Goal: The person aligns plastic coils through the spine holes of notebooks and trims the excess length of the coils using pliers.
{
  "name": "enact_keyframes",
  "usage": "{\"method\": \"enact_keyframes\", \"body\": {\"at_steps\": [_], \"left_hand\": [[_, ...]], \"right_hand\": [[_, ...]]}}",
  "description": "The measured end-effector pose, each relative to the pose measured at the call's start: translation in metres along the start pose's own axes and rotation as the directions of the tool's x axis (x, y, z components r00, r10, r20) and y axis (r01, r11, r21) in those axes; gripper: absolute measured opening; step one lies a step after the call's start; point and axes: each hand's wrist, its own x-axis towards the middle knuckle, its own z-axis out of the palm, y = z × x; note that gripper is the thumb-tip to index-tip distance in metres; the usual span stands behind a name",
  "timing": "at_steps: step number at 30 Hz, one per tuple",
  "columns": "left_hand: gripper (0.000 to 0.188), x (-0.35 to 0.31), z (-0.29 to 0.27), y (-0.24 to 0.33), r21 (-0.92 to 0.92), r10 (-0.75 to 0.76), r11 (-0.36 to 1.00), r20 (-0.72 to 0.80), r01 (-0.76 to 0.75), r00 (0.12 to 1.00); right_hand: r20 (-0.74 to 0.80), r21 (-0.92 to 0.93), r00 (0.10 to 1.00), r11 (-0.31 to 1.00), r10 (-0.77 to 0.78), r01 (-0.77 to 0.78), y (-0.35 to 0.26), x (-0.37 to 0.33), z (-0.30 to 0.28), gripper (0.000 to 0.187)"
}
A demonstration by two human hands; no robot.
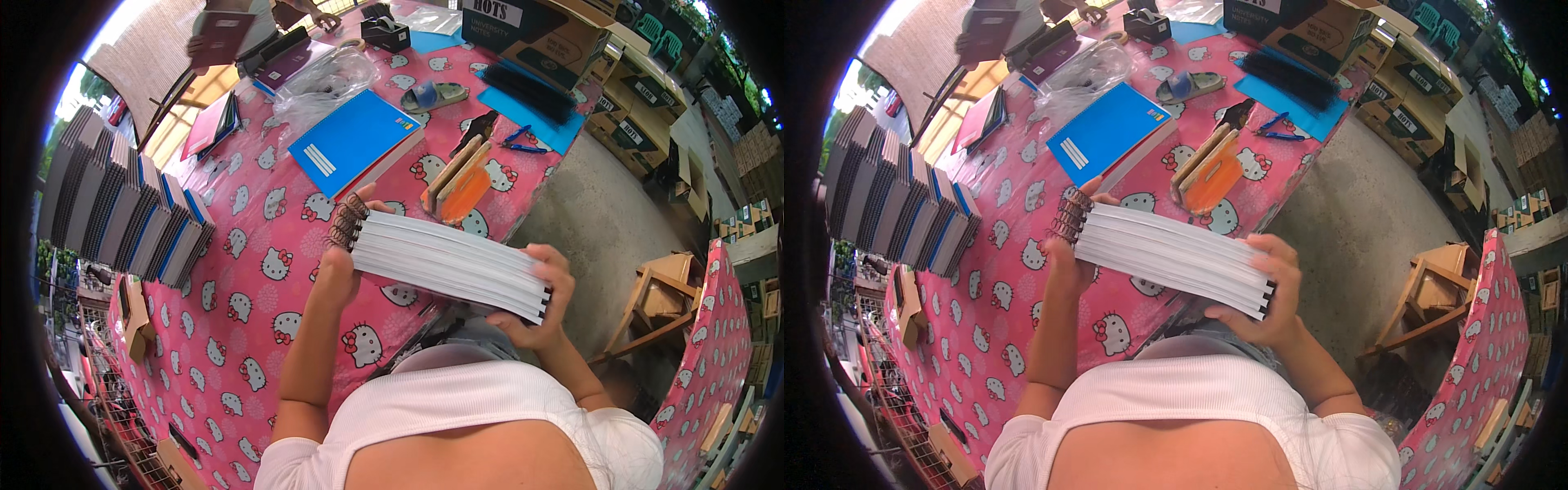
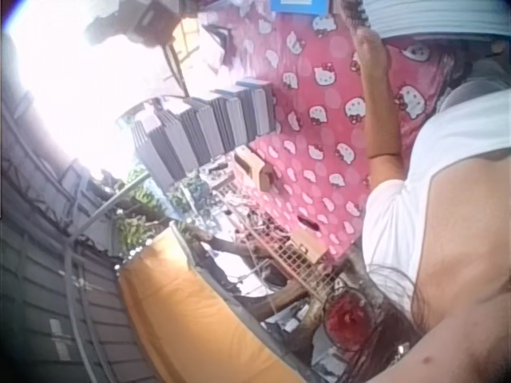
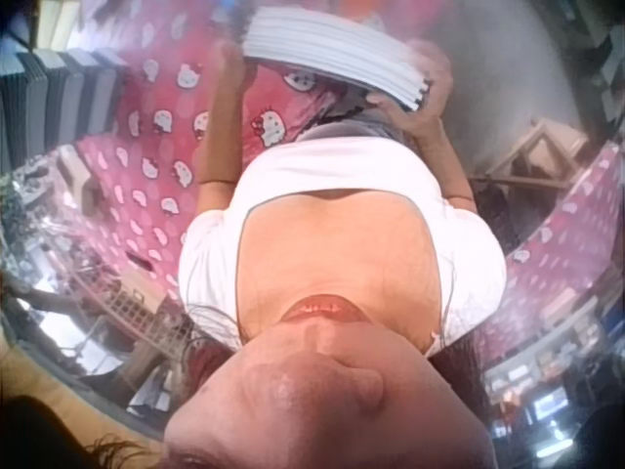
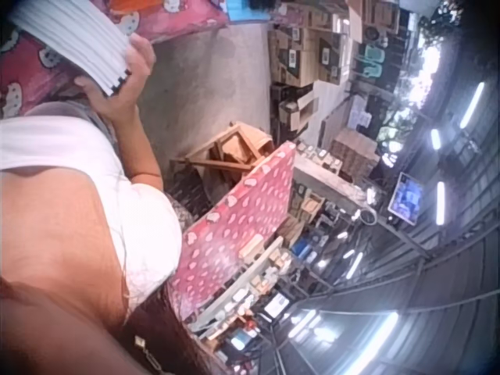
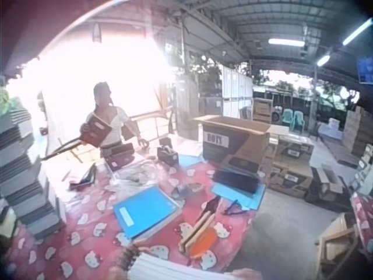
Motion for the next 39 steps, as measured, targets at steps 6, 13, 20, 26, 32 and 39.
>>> {"method": "enact_keyframes", "body": {"at_steps": [6, 13, 20, 26, 32, 39], "left_hand": [[0.109, -0.004, -0.019, -0.040, 0.368, 0.268, 0.889, 0.068, -0.274, 0.961], [0.109, -0.007, -0.025, -0.037, 0.464, 0.439, 0.720, 0.272, -0.517, 0.856], [0.116, -0.022, -0.028, -0.058, 0.283, 0.071, 0.955, 0.086, -0.093, 0.994], [0.067, -0.058, -0.028, -0.064, 0.398, -0.043, 0.905, -0.266, 0.150, 0.963], [0.052, -0.105, -0.027, -0.002, 0.009, -0.123, 0.978, -0.781, 0.208, 0.612], [0.042, -0.192, -0.078, -0.016, -0.170, -0.225, 0.974, -0.831, 0.152, 0.509]], "right_hand": [[0.061, 0.291, 0.952, 0.907, 0.301, -0.305, 0.018, -0.044, 0.012, 0.095], [0.251, -0.127, 0.824, 0.861, 0.508, -0.493, 0.023, -0.091, 0.005, 0.088], [0.370, -0.121, 0.800, 0.879, 0.472, -0.462, 0.037, -0.096, 0.021, 0.053], [0.218, 0.382, 0.844, 0.754, 0.489, -0.535, 0.053, -0.046, 0.043, 0.063], [0.733, 0.344, 0.447, 0.288, 0.513, -0.894, 0.038, 0.051, 0.118, 0.061], [0.898, 0.014, 0.169, 0.357, 0.406, -0.934, 0.042, 0.016, 0.222, 0.059]]}}
